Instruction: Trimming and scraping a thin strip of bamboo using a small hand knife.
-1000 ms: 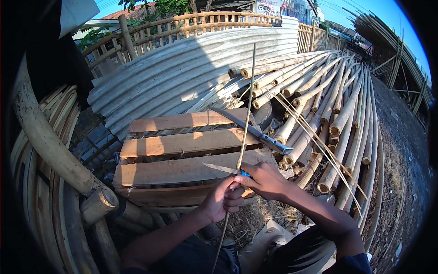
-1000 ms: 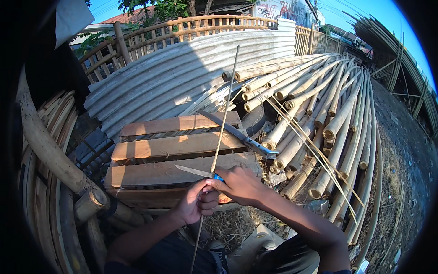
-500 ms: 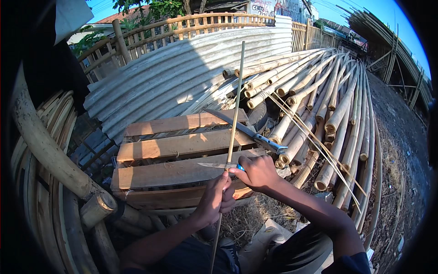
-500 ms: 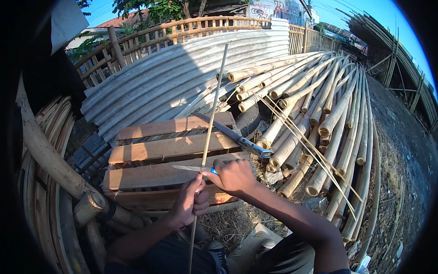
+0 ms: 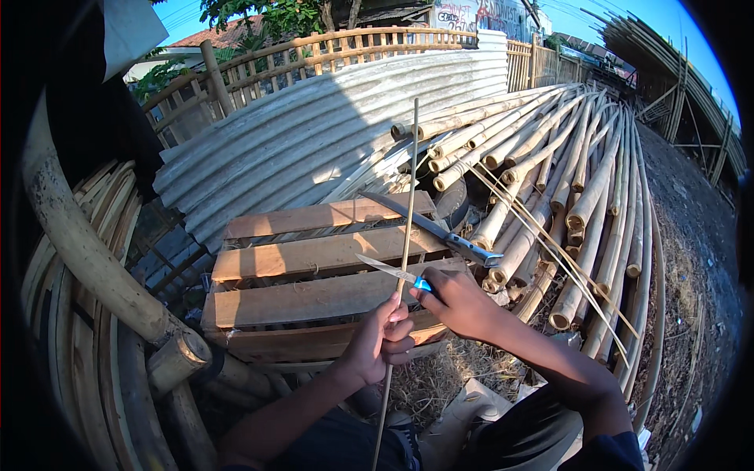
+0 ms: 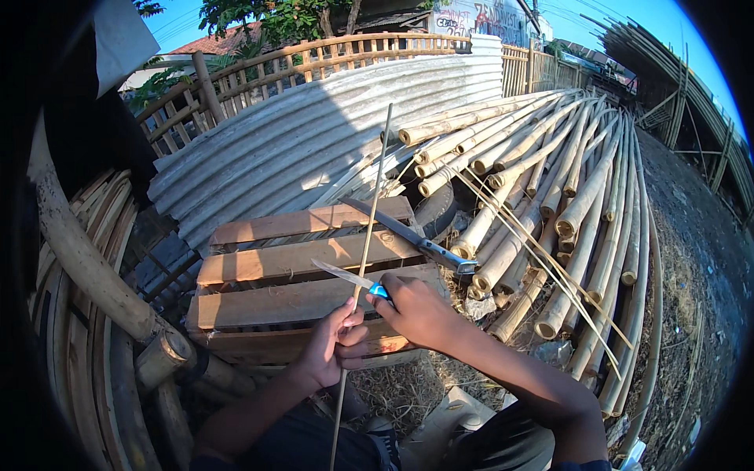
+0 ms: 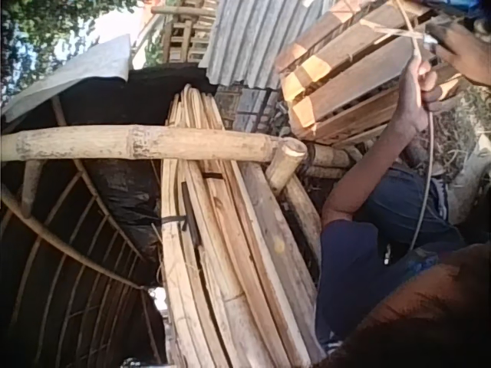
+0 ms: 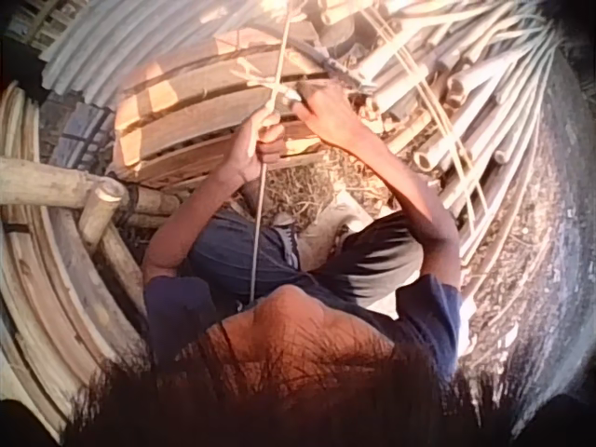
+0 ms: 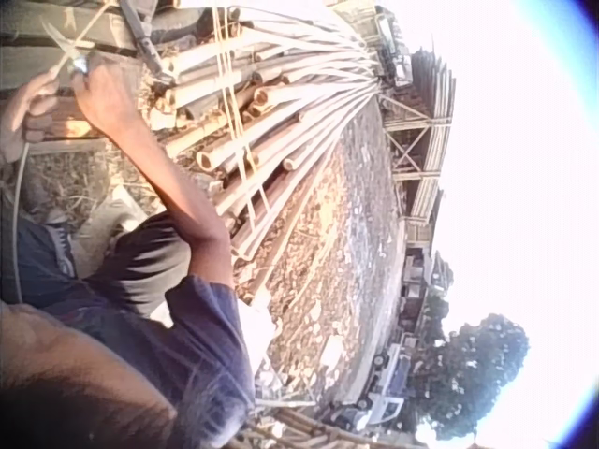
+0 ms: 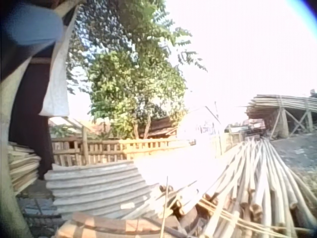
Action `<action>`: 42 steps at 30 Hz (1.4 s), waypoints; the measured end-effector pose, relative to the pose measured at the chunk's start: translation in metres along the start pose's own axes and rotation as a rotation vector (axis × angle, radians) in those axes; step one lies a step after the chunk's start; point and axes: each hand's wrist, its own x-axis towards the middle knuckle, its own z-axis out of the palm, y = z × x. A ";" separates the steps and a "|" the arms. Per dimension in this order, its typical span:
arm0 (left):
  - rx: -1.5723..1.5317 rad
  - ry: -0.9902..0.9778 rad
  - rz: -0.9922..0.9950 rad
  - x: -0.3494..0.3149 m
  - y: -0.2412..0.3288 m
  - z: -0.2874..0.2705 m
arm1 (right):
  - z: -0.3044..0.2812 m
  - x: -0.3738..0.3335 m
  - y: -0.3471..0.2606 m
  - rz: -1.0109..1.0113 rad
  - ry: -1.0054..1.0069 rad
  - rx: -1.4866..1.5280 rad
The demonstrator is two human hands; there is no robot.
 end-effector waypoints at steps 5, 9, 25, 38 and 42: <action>0.020 0.049 -0.003 -0.001 0.002 0.000 | -0.004 -0.003 0.006 -0.019 -0.091 0.198; 0.037 0.019 0.014 -0.001 0.000 -0.004 | 0.002 -0.004 0.013 0.161 -0.020 0.155; 0.204 0.184 0.092 -0.009 -0.014 0.013 | 0.022 0.002 0.029 -0.132 0.160 -0.393; 0.364 0.251 0.186 -0.004 -0.020 0.013 | 0.013 0.012 0.049 -0.052 0.265 -0.310; 0.406 0.245 0.169 -0.005 -0.019 0.012 | 0.033 -0.015 0.029 -0.372 0.096 -0.225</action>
